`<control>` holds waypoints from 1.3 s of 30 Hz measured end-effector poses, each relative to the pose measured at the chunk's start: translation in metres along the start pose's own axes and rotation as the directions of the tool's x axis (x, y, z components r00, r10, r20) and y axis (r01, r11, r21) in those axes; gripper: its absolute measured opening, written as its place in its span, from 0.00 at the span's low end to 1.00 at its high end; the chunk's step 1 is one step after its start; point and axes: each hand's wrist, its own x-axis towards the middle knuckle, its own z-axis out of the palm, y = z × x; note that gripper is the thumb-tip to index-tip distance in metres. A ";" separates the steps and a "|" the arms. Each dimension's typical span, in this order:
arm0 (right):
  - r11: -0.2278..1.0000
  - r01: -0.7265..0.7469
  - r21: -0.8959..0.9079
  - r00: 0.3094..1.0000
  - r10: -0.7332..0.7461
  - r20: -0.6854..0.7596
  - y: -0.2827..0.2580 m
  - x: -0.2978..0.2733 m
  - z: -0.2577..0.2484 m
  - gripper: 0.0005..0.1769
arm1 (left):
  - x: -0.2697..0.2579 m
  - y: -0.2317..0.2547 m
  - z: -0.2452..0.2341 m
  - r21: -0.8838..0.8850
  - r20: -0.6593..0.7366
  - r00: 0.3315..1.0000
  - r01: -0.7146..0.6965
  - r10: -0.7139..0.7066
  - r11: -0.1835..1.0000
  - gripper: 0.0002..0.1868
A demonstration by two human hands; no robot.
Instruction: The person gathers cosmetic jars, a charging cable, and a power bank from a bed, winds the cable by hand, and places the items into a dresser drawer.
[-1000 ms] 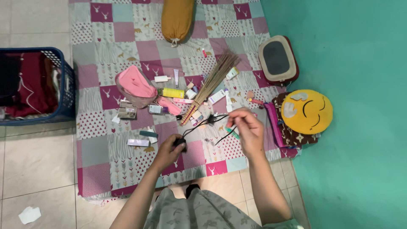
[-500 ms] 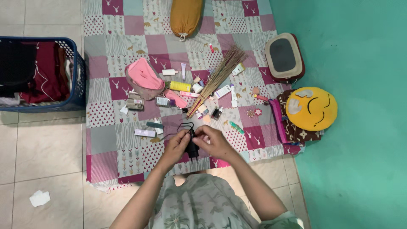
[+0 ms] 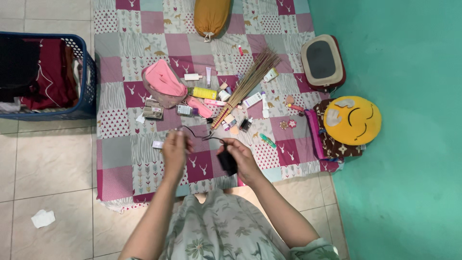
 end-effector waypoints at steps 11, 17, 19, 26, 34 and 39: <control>0.966 0.082 0.245 0.980 -0.033 -0.195 -0.039 -0.017 -0.004 0.10 | 0.020 -0.032 -0.067 -0.216 -0.298 0.953 -0.022 -0.044 0.976 0.04; 0.965 0.176 0.194 0.962 -0.127 -0.240 -0.039 -0.019 -0.003 0.05 | 0.020 -0.051 -0.068 -0.068 -0.218 0.973 0.066 -0.080 0.995 0.16; 0.968 0.173 0.180 0.960 -0.124 -0.252 -0.038 -0.020 -0.002 0.05 | 0.015 -0.050 -0.060 0.031 -0.182 0.979 0.101 -0.094 0.994 0.27; 0.969 0.207 0.134 0.948 -0.166 -0.270 -0.033 -0.014 0.012 0.08 | -0.016 -0.039 -0.006 -0.027 0.052 0.987 0.152 -0.150 0.988 0.33; 0.928 0.371 -0.046 0.887 -0.368 -0.279 0.000 0.004 0.034 0.07 | -0.048 -0.009 0.047 -0.054 0.357 0.908 0.254 -0.219 0.966 0.31; 0.924 0.359 -0.129 0.909 -0.377 -0.175 0.001 0.002 0.040 0.16 | -0.048 -0.011 0.046 -0.147 0.311 0.944 0.164 -0.112 0.975 0.27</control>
